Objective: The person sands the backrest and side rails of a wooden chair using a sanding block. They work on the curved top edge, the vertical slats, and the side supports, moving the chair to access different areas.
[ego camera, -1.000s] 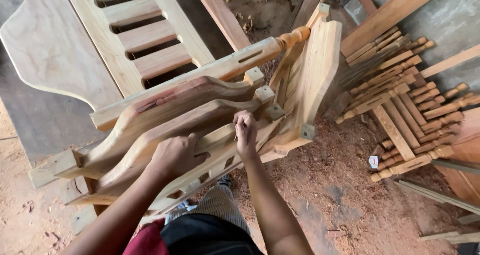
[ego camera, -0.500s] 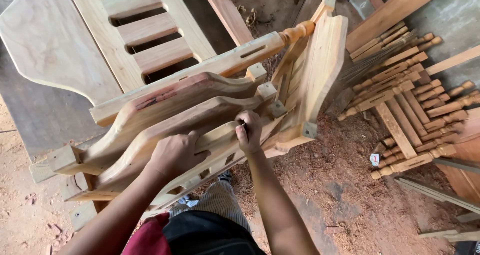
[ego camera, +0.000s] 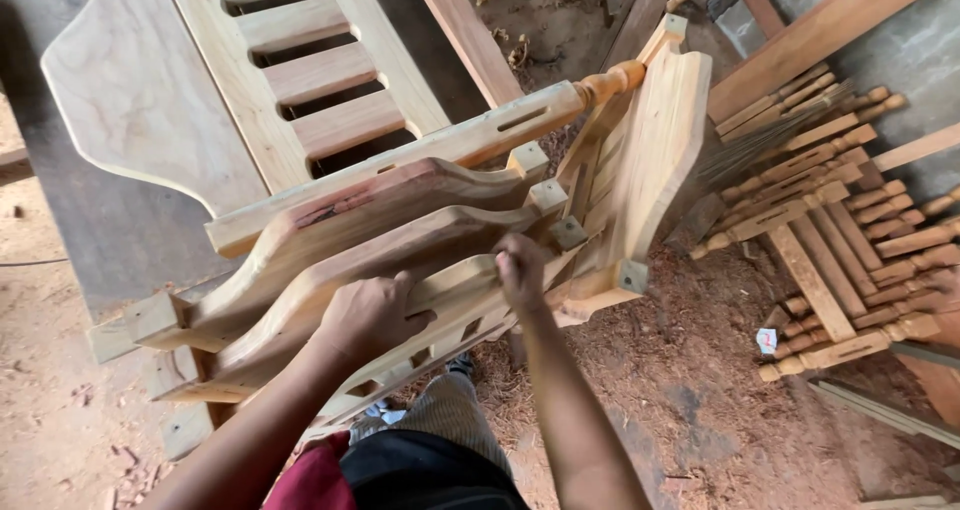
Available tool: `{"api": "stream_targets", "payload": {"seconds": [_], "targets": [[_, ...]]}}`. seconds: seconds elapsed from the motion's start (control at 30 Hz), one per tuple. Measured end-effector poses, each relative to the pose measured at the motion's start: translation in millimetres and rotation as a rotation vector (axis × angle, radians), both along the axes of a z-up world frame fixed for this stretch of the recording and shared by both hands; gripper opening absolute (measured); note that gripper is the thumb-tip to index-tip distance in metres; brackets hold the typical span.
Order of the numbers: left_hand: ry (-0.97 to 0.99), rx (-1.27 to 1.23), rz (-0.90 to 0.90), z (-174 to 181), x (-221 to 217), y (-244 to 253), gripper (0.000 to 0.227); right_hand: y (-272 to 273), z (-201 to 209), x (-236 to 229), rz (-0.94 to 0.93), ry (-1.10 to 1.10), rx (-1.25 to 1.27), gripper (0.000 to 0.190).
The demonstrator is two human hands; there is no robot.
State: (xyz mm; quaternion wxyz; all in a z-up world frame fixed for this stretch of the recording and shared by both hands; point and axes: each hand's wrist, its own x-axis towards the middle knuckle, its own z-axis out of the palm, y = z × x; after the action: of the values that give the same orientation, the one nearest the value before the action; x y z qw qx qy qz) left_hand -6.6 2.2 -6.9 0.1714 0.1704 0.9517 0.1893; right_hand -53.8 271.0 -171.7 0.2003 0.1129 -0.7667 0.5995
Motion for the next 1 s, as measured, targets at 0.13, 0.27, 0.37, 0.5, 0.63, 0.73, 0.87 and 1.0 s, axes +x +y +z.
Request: {"api": "stream_targets", "payload": {"seconds": [0.13,0.27,0.37,0.5,0.63,0.73,0.87,1.0], "targets": [[0.031,0.006,0.009,12.0,1.0,2.4,0.058,10.7,6.4,-10.2,-0.061,-0.243,0.061,0.038],[0.023,0.018,0.0,7.6,4.9,1.8,0.053,-47.7,38.4,1.8,0.0,-0.15,0.357,0.047],[0.03,0.028,0.008,4.9,5.7,0.5,0.055,-60.3,77.1,6.5,0.067,0.175,0.439,0.045],[0.042,0.011,0.011,4.8,6.6,-0.9,0.056,-31.0,49.7,-14.1,0.233,-0.294,0.236,0.046],[0.08,0.03,0.002,-8.2,3.1,-2.7,0.056,-74.7,104.1,5.8,-0.011,-0.554,0.57,0.041],[0.049,-0.003,-0.002,-5.7,7.4,-4.5,0.056,-86.5,85.3,17.5,-0.134,0.142,0.8,0.047],[0.016,0.012,0.053,6.9,17.3,-15.1,0.057,-85.4,104.9,19.0,-0.138,0.205,0.707,0.05],[0.043,0.029,0.158,-0.8,34.5,-29.6,0.055,-80.1,102.4,-0.3,-0.029,-0.461,0.542,0.047]]}}
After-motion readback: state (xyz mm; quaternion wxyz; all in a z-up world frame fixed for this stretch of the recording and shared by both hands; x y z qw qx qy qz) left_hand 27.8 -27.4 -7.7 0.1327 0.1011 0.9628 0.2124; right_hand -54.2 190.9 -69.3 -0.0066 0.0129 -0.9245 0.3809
